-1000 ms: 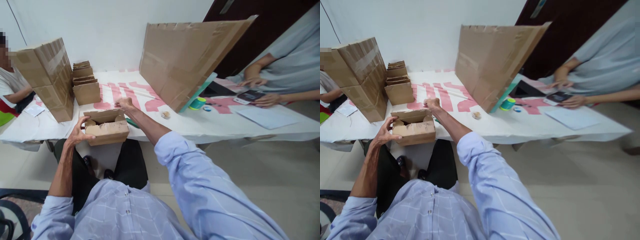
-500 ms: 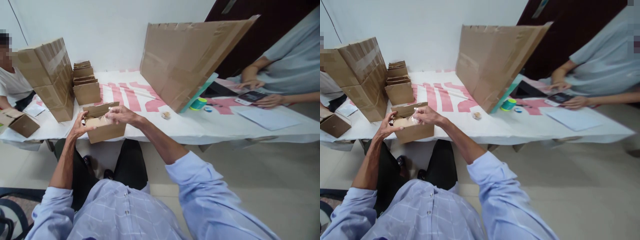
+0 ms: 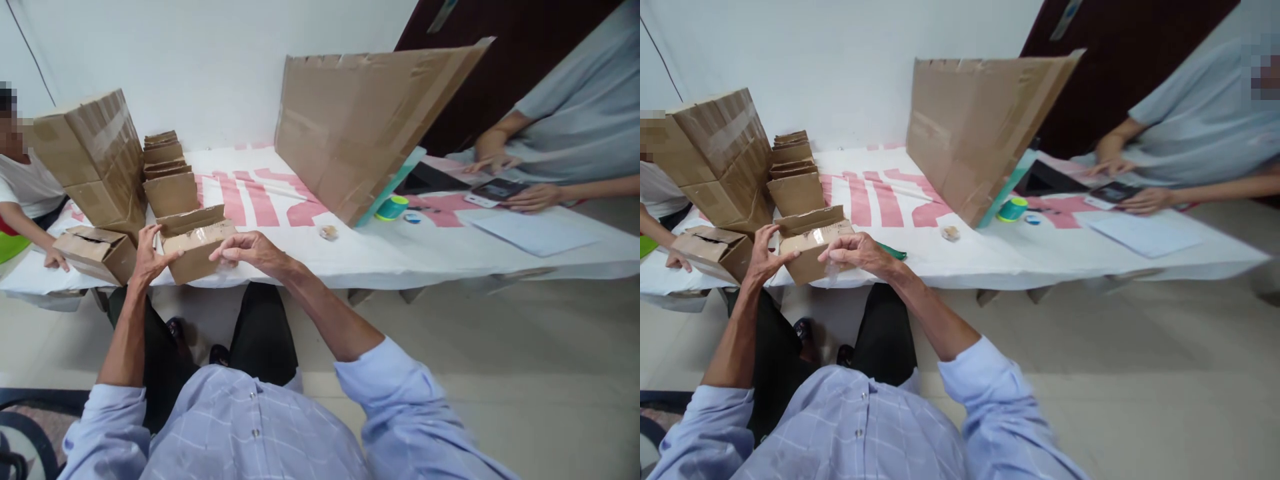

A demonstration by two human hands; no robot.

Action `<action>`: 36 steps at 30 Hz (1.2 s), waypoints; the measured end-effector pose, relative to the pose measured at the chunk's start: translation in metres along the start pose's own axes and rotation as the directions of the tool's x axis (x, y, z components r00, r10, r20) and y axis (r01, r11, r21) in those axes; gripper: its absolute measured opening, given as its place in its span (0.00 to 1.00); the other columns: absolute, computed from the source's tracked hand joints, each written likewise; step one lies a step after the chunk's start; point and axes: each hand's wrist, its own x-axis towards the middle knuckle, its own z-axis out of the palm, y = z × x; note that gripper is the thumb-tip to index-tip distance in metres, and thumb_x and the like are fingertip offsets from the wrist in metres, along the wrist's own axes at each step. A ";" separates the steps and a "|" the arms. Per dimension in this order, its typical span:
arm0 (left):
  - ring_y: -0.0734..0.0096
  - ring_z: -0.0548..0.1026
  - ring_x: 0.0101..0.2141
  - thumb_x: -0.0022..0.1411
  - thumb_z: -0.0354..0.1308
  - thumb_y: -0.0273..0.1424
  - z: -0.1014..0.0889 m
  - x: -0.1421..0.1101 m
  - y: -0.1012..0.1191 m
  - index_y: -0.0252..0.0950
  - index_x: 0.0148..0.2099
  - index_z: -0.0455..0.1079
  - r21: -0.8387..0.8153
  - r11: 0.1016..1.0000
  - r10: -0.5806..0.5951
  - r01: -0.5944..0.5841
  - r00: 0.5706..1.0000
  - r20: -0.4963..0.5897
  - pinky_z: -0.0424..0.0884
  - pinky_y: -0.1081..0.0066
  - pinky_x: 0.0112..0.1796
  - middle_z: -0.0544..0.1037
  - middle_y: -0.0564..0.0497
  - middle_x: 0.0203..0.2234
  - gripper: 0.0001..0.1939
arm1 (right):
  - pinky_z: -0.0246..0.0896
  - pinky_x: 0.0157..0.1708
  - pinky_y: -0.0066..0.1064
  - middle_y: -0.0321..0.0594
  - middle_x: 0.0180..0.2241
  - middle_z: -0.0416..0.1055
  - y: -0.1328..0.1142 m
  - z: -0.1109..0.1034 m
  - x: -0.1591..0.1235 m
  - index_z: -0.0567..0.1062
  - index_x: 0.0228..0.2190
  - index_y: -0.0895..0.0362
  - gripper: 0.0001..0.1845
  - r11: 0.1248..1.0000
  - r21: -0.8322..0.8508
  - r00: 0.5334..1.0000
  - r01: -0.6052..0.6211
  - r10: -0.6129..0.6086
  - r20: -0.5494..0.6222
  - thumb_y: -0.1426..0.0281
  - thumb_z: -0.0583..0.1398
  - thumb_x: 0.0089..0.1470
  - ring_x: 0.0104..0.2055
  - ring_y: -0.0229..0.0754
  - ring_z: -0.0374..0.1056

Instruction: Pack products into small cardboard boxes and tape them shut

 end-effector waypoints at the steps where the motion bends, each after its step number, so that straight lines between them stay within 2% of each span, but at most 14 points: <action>1: 0.43 0.67 0.65 0.50 0.76 0.54 -0.003 -0.002 0.006 0.39 0.61 0.71 0.052 0.998 0.030 -0.028 0.999 -0.040 0.70 0.46 0.62 0.67 0.38 0.62 0.43 | 0.71 0.38 0.31 0.41 0.39 0.85 -0.001 0.002 -0.004 0.84 0.33 0.56 0.14 1.000 0.011 1.000 0.008 -0.008 -0.005 0.57 0.71 0.54 0.33 0.37 0.73; 4: 0.44 0.67 0.64 0.56 0.74 0.46 -0.009 -0.010 0.030 0.40 0.59 0.72 0.148 0.987 0.078 -0.059 0.989 -0.122 0.70 0.46 0.63 0.68 0.40 0.61 0.33 | 0.73 0.42 0.33 0.41 0.38 0.85 -0.006 0.008 -0.014 0.84 0.34 0.55 0.14 0.999 0.026 1.000 0.026 -0.026 -0.001 0.58 0.72 0.53 0.36 0.39 0.76; 8: 0.47 0.70 0.60 0.60 0.70 0.39 -0.008 -0.014 0.066 0.41 0.57 0.74 0.166 0.983 0.105 -0.081 0.985 -0.136 0.76 0.50 0.56 0.71 0.42 0.56 0.24 | 0.74 0.43 0.34 0.42 0.37 0.85 -0.013 0.012 -0.027 0.84 0.34 0.55 0.13 0.999 0.037 0.999 0.033 -0.032 -0.023 0.59 0.72 0.54 0.39 0.41 0.79; 11: 0.51 0.74 0.55 0.63 0.66 0.36 0.005 -0.011 0.091 0.42 0.53 0.76 0.138 0.982 0.150 -0.129 0.976 -0.157 0.80 0.56 0.46 0.74 0.44 0.52 0.17 | 0.74 0.43 0.34 0.41 0.36 0.85 -0.008 0.010 -0.037 0.84 0.33 0.55 0.13 0.998 0.061 0.997 0.034 -0.030 -0.069 0.58 0.73 0.52 0.39 0.42 0.79; 14: 0.56 0.78 0.49 0.65 0.64 0.35 0.032 0.001 0.109 0.42 0.49 0.78 0.076 0.978 0.203 -0.194 0.970 -0.131 0.80 0.61 0.40 0.77 0.46 0.47 0.11 | 0.73 0.42 0.31 0.41 0.34 0.84 0.013 0.001 -0.047 0.84 0.31 0.56 0.14 0.992 0.118 0.993 0.035 -0.021 -0.116 0.59 0.73 0.50 0.37 0.40 0.79; 17: 0.58 0.80 0.43 0.65 0.63 0.35 0.073 0.021 0.122 0.41 0.46 0.79 -0.008 0.956 0.295 -0.295 0.956 0.008 0.81 0.59 0.40 0.79 0.46 0.45 0.09 | 0.73 0.43 0.31 0.40 0.33 0.84 0.045 -0.009 -0.061 0.84 0.31 0.56 0.13 0.983 0.181 0.987 0.012 0.017 -0.160 0.59 0.73 0.50 0.36 0.38 0.78; 20: 0.61 0.80 0.39 0.65 0.62 0.35 0.126 0.047 0.137 0.40 0.45 0.80 -0.065 0.934 0.356 -0.350 0.909 0.215 0.81 0.60 0.39 0.81 0.46 0.44 0.09 | 0.73 0.41 0.32 0.39 0.31 0.84 0.080 -0.013 -0.075 0.83 0.30 0.57 0.14 0.963 0.269 0.973 -0.022 0.082 -0.214 0.59 0.73 0.48 0.33 0.38 0.76; 23: 0.61 0.81 0.38 0.65 0.60 0.34 0.186 0.074 0.158 0.37 0.47 0.80 -0.066 0.928 0.361 -0.367 0.839 0.407 0.81 0.61 0.41 0.82 0.44 0.46 0.12 | 0.70 0.38 0.31 0.39 0.30 0.83 0.110 -0.013 -0.087 0.82 0.29 0.58 0.15 0.934 0.352 0.955 -0.054 0.151 -0.254 0.59 0.73 0.44 0.32 0.38 0.75; 27: 0.61 0.82 0.41 0.67 0.59 0.30 0.269 0.106 0.194 0.34 0.52 0.80 -0.036 0.893 0.382 -0.449 0.713 0.589 0.80 0.60 0.49 0.81 0.40 0.52 0.14 | 0.69 0.40 0.33 0.39 0.29 0.82 0.133 -0.017 -0.102 0.82 0.29 0.59 0.17 0.889 0.452 0.924 -0.078 0.235 -0.303 0.58 0.74 0.42 0.33 0.40 0.76; 30: 0.57 0.82 0.48 0.71 0.56 0.28 0.325 0.125 0.221 0.33 0.57 0.77 -0.002 0.879 0.349 -0.478 0.640 0.684 0.77 0.57 0.55 0.78 0.36 0.58 0.16 | 0.69 0.41 0.34 0.40 0.30 0.82 0.141 -0.024 -0.117 0.82 0.29 0.58 0.20 0.864 0.496 0.898 -0.084 0.281 -0.338 0.56 0.76 0.40 0.34 0.41 0.76; 33: 0.52 0.79 0.55 0.74 0.55 0.30 0.373 0.137 0.240 0.34 0.57 0.76 0.014 0.885 0.308 -0.465 0.610 0.730 0.74 0.55 0.59 0.77 0.35 0.59 0.15 | 0.70 0.41 0.35 0.41 0.30 0.83 0.146 -0.032 -0.133 0.82 0.29 0.58 0.25 0.833 0.551 0.879 -0.050 0.299 -0.372 0.52 0.77 0.39 0.34 0.41 0.76; 36: 0.49 0.79 0.55 0.73 0.59 0.32 0.409 0.141 0.249 0.34 0.50 0.76 0.055 0.905 0.230 -0.423 0.593 0.771 0.74 0.53 0.58 0.79 0.35 0.54 0.09 | 0.70 0.39 0.35 0.42 0.30 0.83 0.152 -0.039 -0.146 0.82 0.29 0.59 0.28 0.811 0.584 0.857 -0.011 0.308 -0.412 0.49 0.78 0.38 0.32 0.40 0.75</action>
